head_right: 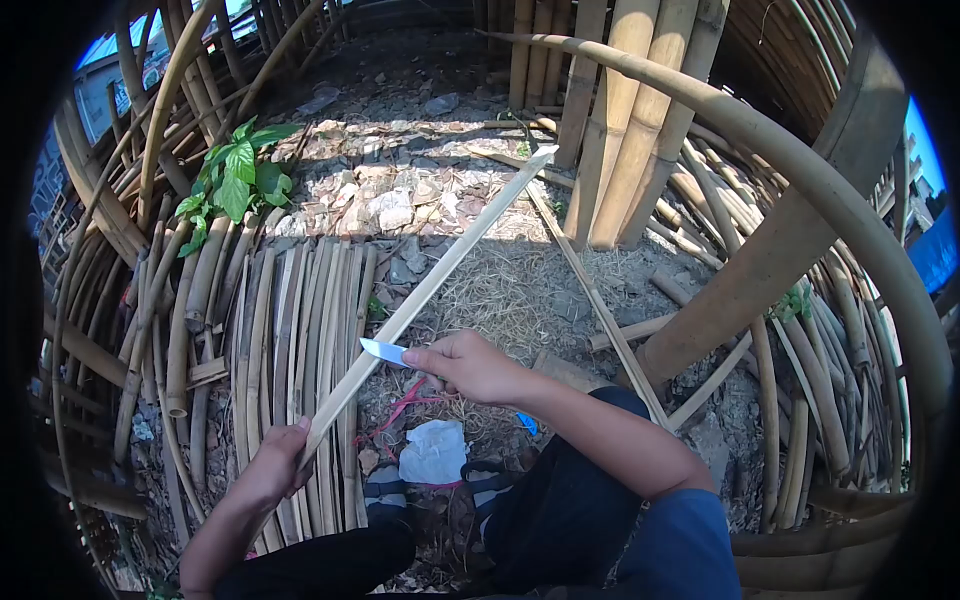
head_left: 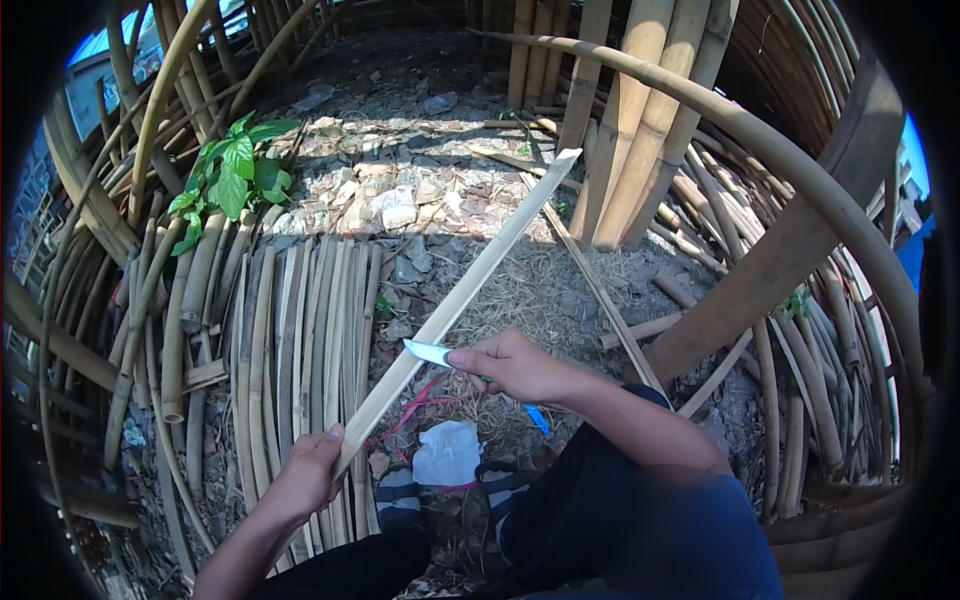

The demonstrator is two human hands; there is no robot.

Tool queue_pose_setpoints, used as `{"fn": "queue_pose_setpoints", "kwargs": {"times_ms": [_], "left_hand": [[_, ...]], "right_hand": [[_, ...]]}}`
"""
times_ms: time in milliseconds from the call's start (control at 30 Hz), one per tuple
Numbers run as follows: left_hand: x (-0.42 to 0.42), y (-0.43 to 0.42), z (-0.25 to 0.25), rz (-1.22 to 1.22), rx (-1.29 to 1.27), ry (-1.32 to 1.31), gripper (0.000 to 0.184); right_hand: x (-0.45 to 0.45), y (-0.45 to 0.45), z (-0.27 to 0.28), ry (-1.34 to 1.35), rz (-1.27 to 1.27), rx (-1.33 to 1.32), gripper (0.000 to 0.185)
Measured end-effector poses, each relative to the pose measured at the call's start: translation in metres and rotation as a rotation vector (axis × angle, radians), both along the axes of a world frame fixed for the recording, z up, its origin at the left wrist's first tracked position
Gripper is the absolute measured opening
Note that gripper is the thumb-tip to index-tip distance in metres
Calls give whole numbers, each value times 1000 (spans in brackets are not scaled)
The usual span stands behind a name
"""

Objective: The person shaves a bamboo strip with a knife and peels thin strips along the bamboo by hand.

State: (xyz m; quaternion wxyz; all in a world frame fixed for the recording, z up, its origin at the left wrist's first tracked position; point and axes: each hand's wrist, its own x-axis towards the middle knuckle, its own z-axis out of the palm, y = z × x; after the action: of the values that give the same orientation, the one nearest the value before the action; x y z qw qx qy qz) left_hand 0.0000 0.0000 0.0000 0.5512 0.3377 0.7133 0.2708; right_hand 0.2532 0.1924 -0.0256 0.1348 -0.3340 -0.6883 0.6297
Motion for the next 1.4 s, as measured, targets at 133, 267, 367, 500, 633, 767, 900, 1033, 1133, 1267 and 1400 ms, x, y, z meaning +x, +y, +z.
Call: {"fn": "queue_pose_setpoints", "kwargs": {"times_ms": [133,267,367,500,633,767,900,1033,1133,1267,1400], "left_hand": [[5,8,-6,22,34,-42,55],[4,6,-4,15,28,6,55],[1,3,-6,25,34,-12,55],[2,2,-2,37,7,-8,55],[0,-3,-2,29,7,4,54],[1,-7,-3,19,-56,32,54],[2,-3,-7,20,-60,-10,52],[3,-1,-7,15,-81,-24,53],[4,-1,-1,21,-67,-13,52],[4,-1,-1,17,-42,-17,53],[1,-2,-4,7,-40,-7,53]], "right_hand": [[9,17,5,-40,-9,59,55],[9,21,0,-74,-21,19,50],[10,22,12,-54,-98,62,49],[17,43,1,-35,-99,171,55],[26,57,4,-64,-233,89,56],[54,91,14,-134,-389,3,62],[49,78,8,-197,-332,-57,63],[25,31,12,-72,-177,-125,62],[30,42,22,-92,-154,-96,61],[33,48,24,-148,-168,-50,59],[33,56,18,-114,-168,25,52]]}}
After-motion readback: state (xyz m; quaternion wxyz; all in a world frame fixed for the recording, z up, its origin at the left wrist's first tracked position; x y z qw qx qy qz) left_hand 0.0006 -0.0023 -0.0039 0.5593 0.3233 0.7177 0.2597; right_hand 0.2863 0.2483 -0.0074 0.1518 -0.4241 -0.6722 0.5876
